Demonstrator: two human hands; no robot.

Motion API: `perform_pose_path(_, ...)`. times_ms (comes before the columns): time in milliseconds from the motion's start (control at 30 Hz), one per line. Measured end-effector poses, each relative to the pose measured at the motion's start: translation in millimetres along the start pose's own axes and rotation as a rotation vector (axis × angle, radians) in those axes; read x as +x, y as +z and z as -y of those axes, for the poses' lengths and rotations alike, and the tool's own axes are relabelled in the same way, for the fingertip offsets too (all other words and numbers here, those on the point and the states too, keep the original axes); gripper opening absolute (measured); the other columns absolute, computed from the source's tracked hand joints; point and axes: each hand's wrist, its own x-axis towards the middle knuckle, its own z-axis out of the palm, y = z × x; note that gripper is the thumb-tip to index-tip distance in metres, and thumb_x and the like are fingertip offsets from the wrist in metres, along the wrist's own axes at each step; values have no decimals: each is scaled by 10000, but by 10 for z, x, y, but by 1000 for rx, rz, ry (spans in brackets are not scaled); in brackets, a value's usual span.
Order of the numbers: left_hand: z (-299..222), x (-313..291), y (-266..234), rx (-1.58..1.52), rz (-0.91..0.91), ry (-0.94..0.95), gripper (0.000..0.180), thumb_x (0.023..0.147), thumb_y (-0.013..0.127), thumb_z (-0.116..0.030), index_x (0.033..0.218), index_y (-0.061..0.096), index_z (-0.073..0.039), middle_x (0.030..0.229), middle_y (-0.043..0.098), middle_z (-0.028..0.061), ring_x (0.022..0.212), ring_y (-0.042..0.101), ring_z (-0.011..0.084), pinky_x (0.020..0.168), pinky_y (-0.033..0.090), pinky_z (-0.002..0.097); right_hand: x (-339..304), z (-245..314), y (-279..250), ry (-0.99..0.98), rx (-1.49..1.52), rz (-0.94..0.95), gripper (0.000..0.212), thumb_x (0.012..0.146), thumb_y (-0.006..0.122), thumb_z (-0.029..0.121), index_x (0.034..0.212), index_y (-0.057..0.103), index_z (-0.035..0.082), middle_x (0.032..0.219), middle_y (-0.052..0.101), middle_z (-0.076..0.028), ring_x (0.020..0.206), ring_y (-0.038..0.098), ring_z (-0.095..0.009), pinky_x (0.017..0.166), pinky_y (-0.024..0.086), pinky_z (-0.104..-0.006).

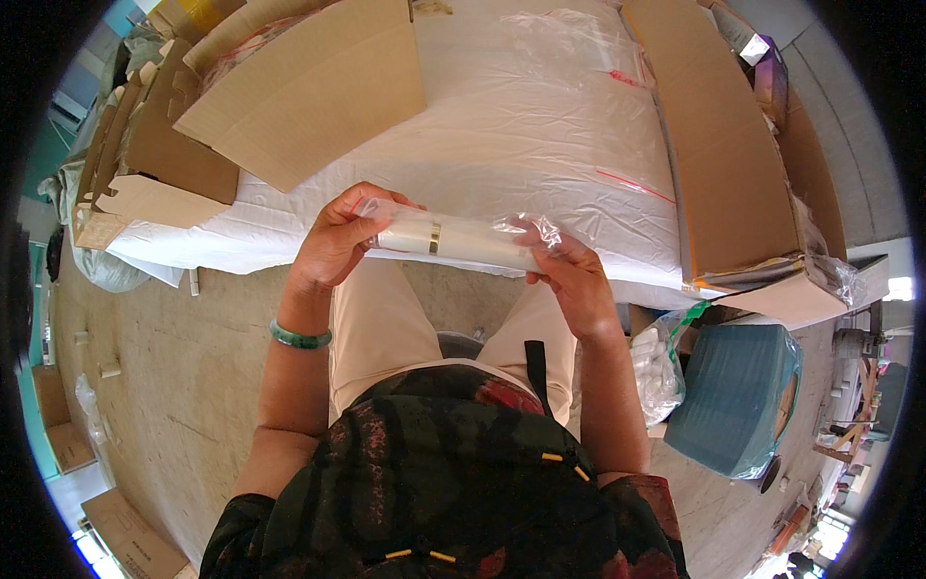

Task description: The person places white bottles into clear plastic bags, seals the bags, and puts them into a cardboard box.

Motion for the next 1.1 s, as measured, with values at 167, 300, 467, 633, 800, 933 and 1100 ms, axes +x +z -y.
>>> perform_pose_path(167,-15,-37,-12,-106,65,8,205,837,626,-54,1036,575,-50,1133,593,139,1033,579,245,933,439,363,-1,-7,-41,28,23,-14,223,930,508,145,1100,631,69,1094,619,-44,884,543,-94,718,438,-246)
perform_pose_path(300,-55,-58,66,152,93,120,260,797,657,-9,1028,547,-58,1203,544,131,1029,569,235,939,433,390,-5,61,38,22,10,-58,220,935,502,159,1085,630,63,1056,621,-33,840,525,-89,702,435,-243)
perform_pose_path(467,-60,-46,107,81,-2,32,265,806,641,14,1023,536,-94,1195,545,131,1010,577,200,823,538,364,-21,76,46,-9,-36,-47,215,893,564,132,1086,624,58,1093,600,-38,866,520,-94,711,433,-239)
perform_pose_path(633,-38,-31,92,47,-86,99,225,839,621,-16,1023,533,-111,1156,571,133,968,598,184,743,578,318,-74,157,172,-184,-197,55,307,804,659,34,1106,618,67,1174,556,-39,1001,515,-109,822,444,-245)
perform_pose_path(800,-28,-36,93,94,-137,64,151,890,591,-116,1023,518,-110,1133,591,117,937,611,184,700,569,301,-78,74,66,-222,-325,33,364,821,656,15,1167,588,105,1147,557,-36,1032,505,-106,838,450,-252)
perform_pose_path(933,-71,-56,111,203,-166,13,163,912,571,-192,1035,506,-109,1111,603,98,882,615,166,671,536,286,-84,44,35,-222,-264,-16,331,866,635,63,1188,564,88,1104,572,-29,942,525,-91,758,477,-256)
perform_pose_path(1100,-58,-85,109,164,-89,107,254,868,625,-122,1082,490,-109,1080,587,74,789,607,142,645,505,275,-65,10,14,-206,-219,-49,287,919,585,186,1178,559,64,1062,588,-12,863,533,-83,710,479,-255)
